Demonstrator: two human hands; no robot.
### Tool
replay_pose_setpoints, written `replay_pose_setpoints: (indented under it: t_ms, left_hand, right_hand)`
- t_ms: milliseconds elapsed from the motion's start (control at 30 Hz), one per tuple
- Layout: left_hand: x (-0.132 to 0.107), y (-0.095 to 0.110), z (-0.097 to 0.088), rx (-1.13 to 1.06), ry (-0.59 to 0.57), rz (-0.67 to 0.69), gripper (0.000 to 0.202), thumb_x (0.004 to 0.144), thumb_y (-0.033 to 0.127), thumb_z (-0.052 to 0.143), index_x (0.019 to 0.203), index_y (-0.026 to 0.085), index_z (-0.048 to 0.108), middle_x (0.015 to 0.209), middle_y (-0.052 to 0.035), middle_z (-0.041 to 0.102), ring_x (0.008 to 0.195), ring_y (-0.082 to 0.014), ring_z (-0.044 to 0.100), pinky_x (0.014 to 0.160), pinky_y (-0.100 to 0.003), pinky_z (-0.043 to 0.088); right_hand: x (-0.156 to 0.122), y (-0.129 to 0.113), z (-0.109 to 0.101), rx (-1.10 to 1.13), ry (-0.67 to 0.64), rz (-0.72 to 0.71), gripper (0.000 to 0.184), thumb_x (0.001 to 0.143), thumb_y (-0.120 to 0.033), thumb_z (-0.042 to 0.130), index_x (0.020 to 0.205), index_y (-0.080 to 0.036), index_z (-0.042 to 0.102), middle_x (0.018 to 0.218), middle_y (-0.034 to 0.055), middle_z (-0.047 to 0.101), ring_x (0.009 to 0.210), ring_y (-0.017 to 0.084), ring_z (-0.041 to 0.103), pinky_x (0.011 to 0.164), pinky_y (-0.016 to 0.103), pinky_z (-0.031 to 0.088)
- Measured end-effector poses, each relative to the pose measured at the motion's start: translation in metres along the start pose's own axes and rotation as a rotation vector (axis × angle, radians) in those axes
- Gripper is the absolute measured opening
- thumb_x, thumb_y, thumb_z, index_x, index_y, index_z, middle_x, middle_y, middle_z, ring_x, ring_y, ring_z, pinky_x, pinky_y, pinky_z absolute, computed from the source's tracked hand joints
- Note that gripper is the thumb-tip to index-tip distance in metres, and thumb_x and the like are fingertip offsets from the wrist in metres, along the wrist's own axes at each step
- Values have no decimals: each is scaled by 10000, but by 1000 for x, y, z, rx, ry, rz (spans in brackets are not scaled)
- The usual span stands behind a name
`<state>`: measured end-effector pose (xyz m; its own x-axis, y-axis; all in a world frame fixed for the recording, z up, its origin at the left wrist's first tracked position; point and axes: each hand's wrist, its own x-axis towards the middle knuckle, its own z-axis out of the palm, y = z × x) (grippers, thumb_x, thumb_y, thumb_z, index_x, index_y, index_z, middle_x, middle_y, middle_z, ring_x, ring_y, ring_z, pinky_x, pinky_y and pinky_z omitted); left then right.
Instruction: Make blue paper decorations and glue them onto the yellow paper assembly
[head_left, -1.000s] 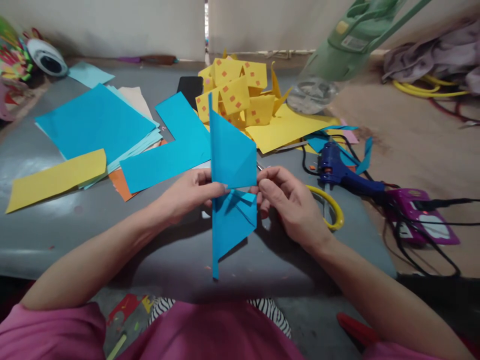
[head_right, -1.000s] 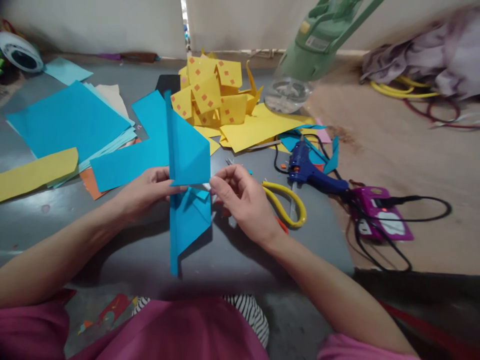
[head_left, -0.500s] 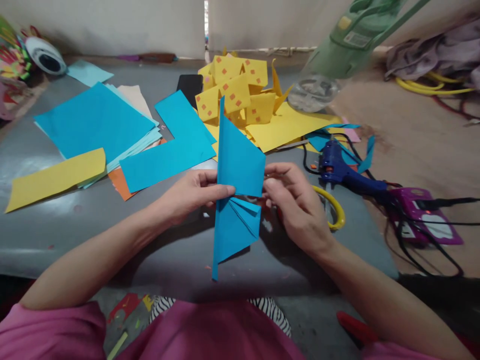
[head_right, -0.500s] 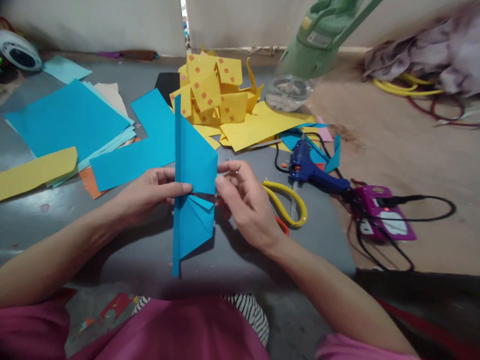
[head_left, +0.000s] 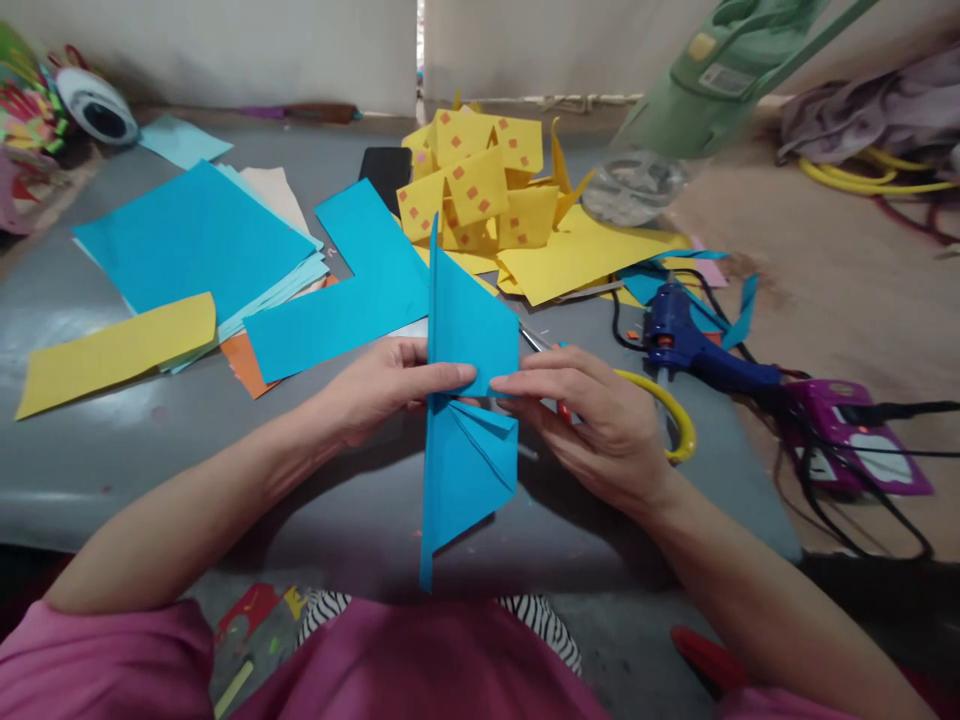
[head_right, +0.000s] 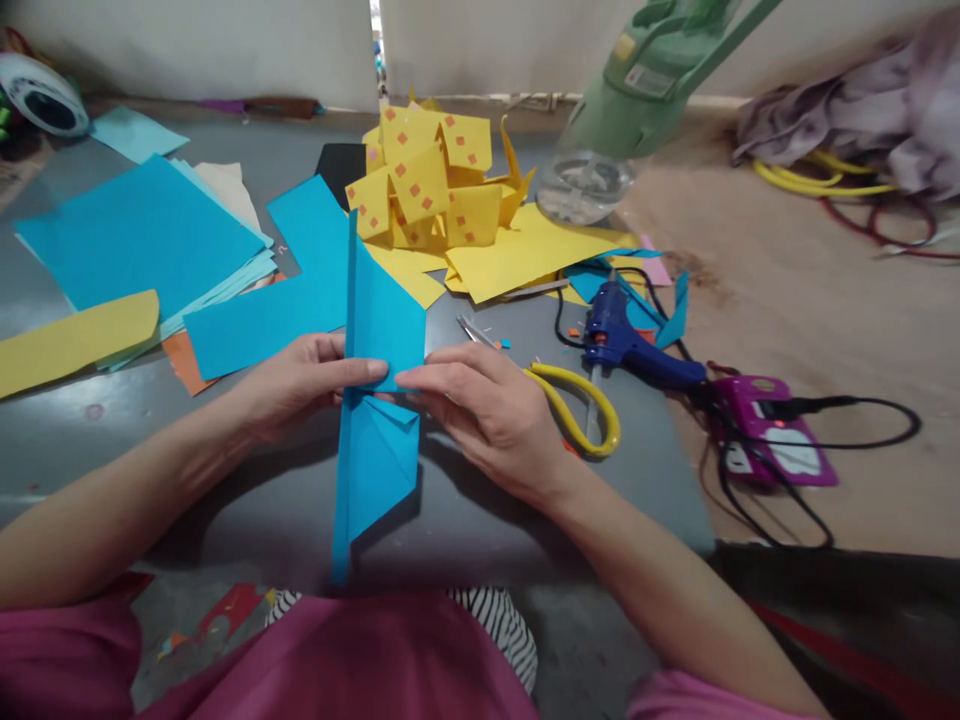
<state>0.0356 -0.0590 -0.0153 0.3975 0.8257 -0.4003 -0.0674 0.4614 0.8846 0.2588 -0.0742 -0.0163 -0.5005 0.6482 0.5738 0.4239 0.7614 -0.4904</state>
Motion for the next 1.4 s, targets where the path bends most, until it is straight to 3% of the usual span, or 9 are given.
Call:
replay_pose_setpoints:
  t_ms: [400, 633, 867, 1000, 1167, 1400]
  left_hand:
    - [-3, 5, 0, 122, -52, -45, 213, 680, 350, 802, 720, 165, 704, 683, -6, 683, 596, -113, 579, 560, -245, 435]
    - [-4, 6, 4, 70, -83, -56, 130, 670, 258, 759, 689, 162, 674, 643, 5, 668, 566, -109, 593, 537, -229, 475]
    - [-3, 1, 6, 102, -102, -48, 149, 693, 267, 758, 729, 151, 673, 684, -18, 685, 608, -133, 632, 582, -252, 510]
    - [-3, 2, 6, 129, -105, -44, 183, 695, 295, 780, 722, 156, 665, 679, -21, 676, 590, -127, 609, 564, -252, 483]
    - [-3, -1, 5, 151, -140, 3, 290, 702, 346, 830, 893, 162, 712, 833, -33, 726, 677, -135, 618, 612, -259, 481]
    - [-5, -3, 7, 232, -105, 86, 217, 777, 324, 765, 897, 151, 713, 864, -39, 721, 755, -151, 630, 688, -275, 507]
  right_hand:
    - [2, 1, -1, 82, -58, 21, 105, 941, -188, 657, 1010, -264, 677, 874, -1, 728, 797, 152, 693, 738, 270, 536]
    - [3, -8, 1, 47, -83, 180, 34, 977, -219, 594, 963, -249, 604, 890, 2, 722, 780, 152, 678, 715, 273, 519]
    - [3, -15, 3, 102, -94, 351, 90, 984, -266, 553, 903, -225, 557, 836, 10, 674, 726, 143, 632, 626, 264, 467]
    - [3, -14, 4, 109, -82, 363, 87, 970, -253, 564, 888, -226, 553, 831, 12, 670, 714, 141, 618, 609, 269, 451]
    - [2, -14, 5, 74, -78, 348, 71, 961, -240, 577, 893, -226, 564, 809, 6, 673, 691, 137, 616, 586, 268, 436]
    - [2, -16, 6, 69, -55, 315, 62, 949, -205, 592, 890, -216, 578, 764, -14, 647, 665, 118, 611, 571, 250, 438]
